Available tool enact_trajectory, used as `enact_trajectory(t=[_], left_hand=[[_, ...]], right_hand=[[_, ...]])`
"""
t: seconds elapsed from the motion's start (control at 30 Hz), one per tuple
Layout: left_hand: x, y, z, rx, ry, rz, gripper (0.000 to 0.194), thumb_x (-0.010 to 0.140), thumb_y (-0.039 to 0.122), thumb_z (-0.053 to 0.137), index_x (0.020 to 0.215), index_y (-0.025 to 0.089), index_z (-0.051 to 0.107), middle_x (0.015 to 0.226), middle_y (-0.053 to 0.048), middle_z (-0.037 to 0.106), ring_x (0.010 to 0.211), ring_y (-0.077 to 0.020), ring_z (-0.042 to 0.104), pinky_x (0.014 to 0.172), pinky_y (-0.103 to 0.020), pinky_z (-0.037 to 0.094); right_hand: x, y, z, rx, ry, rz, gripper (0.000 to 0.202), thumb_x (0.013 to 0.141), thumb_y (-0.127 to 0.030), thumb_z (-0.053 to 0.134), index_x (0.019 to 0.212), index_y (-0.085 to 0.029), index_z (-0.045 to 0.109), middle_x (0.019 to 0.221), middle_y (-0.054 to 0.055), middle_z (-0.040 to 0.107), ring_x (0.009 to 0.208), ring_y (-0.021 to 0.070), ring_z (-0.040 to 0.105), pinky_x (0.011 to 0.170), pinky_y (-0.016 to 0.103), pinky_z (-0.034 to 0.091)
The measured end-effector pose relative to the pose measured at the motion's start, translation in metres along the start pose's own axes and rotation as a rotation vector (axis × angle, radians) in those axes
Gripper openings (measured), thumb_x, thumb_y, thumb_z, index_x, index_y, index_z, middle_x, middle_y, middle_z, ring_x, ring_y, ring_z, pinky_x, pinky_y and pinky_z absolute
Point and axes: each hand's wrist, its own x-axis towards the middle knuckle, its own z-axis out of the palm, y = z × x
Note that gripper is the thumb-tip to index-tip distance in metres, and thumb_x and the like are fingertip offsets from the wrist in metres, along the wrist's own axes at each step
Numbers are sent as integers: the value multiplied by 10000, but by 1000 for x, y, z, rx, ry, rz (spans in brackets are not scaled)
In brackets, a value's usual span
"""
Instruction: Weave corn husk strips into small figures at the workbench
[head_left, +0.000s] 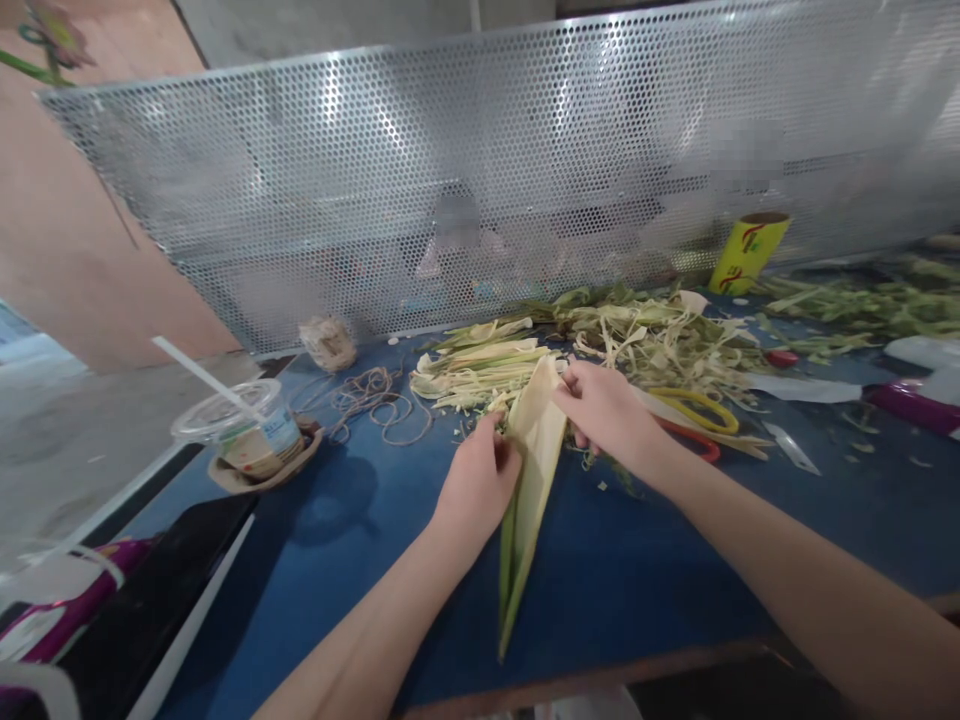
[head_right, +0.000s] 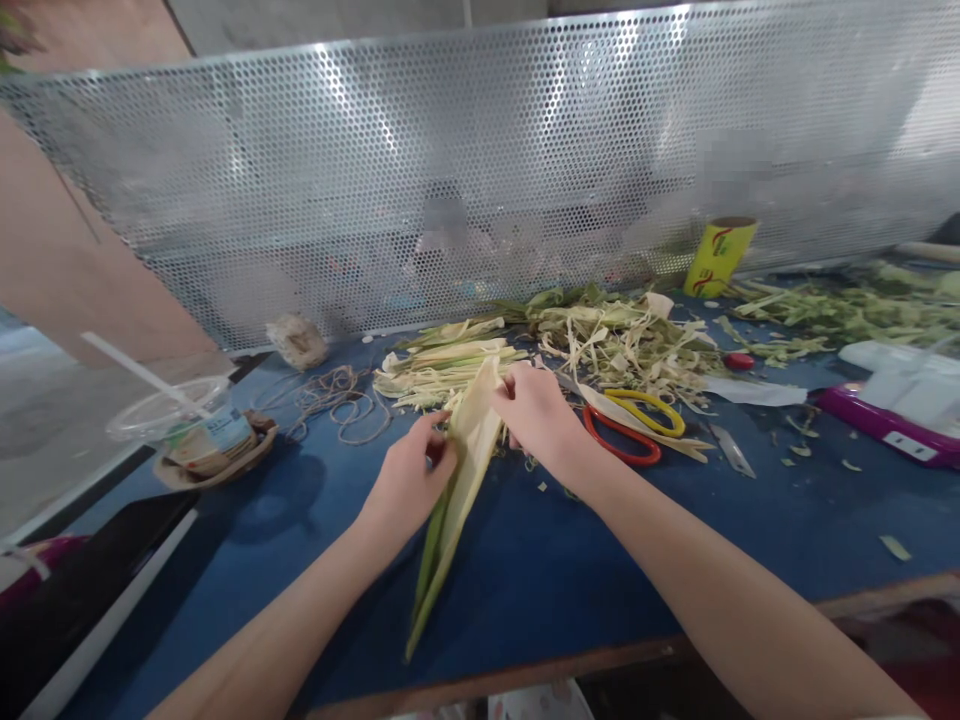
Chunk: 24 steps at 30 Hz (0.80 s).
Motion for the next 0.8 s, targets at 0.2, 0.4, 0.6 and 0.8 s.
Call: enact_trajectory(t=[0.2,0.4,0.6,0.8], left_hand=[[0,1,0,41,-13,22,208,744,381,537,746,173,547,563,24,503,533,-127,477,526,-223,368],[2,-2,-2,-27,40,-8,201,803,331,455,728,178,562,630,1,600,576,-126,534,568,-218,391],[2,-3,-8,21,59,-8,261,838,333,390,727,178,569,657,-12,610,600,-138,533,570,-232,374],[4,-3,-9,78,34,12,229,833,358,410,788,178,544,677,-19,593,620,-151,531,584,-249,371]], right_hand=[[-1,0,0,32,0,-9,145,766,-193,416,632,-204,363,325,-76,418,211,77,398,256,156,301],[2,4,-3,50,13,-18,148,761,-208,417,633,-213,342,327,-67,440,229,92,416,265,174,321],[2,5,-4,64,-1,-34,171,760,-210,414,607,-214,338,316,-60,436,219,97,404,277,195,325],[2,2,-4,123,-55,-61,163,780,-192,392,631,-214,330,339,-76,429,231,81,395,275,176,302]])
